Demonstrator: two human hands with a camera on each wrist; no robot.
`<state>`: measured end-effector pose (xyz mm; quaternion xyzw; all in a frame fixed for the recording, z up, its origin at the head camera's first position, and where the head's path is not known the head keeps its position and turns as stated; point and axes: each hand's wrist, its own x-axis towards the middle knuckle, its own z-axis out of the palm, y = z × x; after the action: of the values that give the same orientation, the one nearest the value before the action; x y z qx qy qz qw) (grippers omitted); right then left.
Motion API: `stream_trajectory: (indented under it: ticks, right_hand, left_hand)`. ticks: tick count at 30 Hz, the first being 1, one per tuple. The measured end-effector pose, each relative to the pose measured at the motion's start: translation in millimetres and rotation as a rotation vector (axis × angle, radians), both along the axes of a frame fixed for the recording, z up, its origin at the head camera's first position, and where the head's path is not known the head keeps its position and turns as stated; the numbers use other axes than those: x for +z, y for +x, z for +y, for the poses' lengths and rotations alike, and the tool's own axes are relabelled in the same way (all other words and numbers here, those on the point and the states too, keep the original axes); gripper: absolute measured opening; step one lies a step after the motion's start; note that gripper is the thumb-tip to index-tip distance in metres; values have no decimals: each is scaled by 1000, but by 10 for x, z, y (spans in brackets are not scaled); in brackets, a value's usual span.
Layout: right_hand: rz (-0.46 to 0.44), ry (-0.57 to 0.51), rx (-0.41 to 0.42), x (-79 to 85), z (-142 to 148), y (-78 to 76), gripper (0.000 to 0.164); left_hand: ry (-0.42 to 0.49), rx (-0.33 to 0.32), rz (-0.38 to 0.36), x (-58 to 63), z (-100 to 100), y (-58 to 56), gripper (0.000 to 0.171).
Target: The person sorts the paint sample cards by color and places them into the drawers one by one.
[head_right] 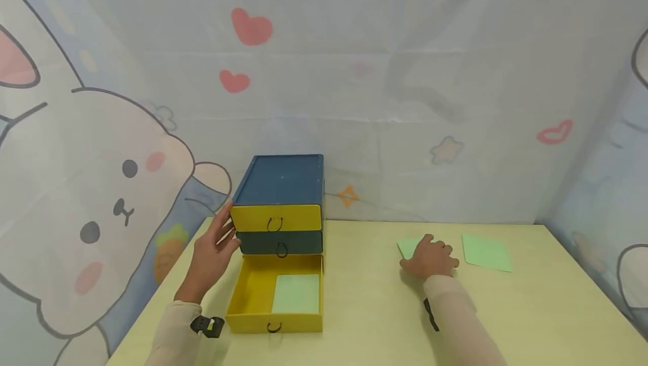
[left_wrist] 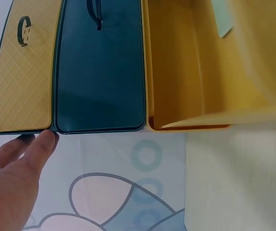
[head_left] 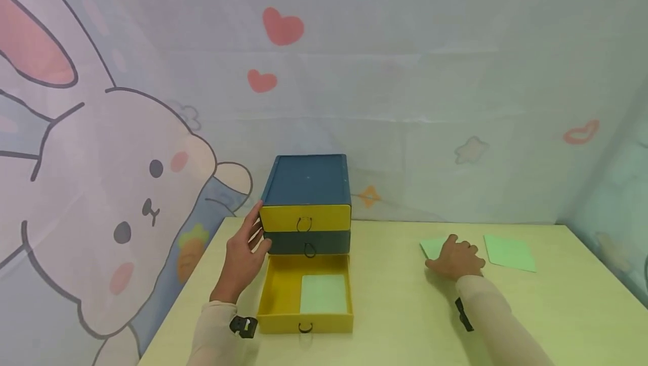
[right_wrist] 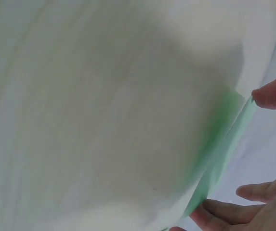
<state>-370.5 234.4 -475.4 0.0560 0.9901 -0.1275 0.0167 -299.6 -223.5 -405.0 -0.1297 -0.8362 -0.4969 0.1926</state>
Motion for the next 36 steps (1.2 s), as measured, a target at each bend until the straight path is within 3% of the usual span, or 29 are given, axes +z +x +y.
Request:
stream_trajectory:
  ticks: [7, 17, 29, 32, 36]
  right_hand:
    - [70, 17, 100, 109, -127, 112, 77]
    - [254, 66, 297, 269, -423, 379, 61]
    - [414, 43, 499, 555, -955, 707, 54]
    - [408, 18, 574, 600, -1076, 818, 53]
    - [313, -33, 657, 608, -1205, 911, 53]
  left_hand:
    - [-5, 1, -8, 24, 17, -14, 77]
    - [-9, 5, -10, 32, 23, -19, 77]
    - [-5, 2, 4, 54, 38, 8, 76]
    - [-2, -1, 3, 58, 45, 10, 76]
    - [-4, 1, 0, 53, 48, 15, 75]
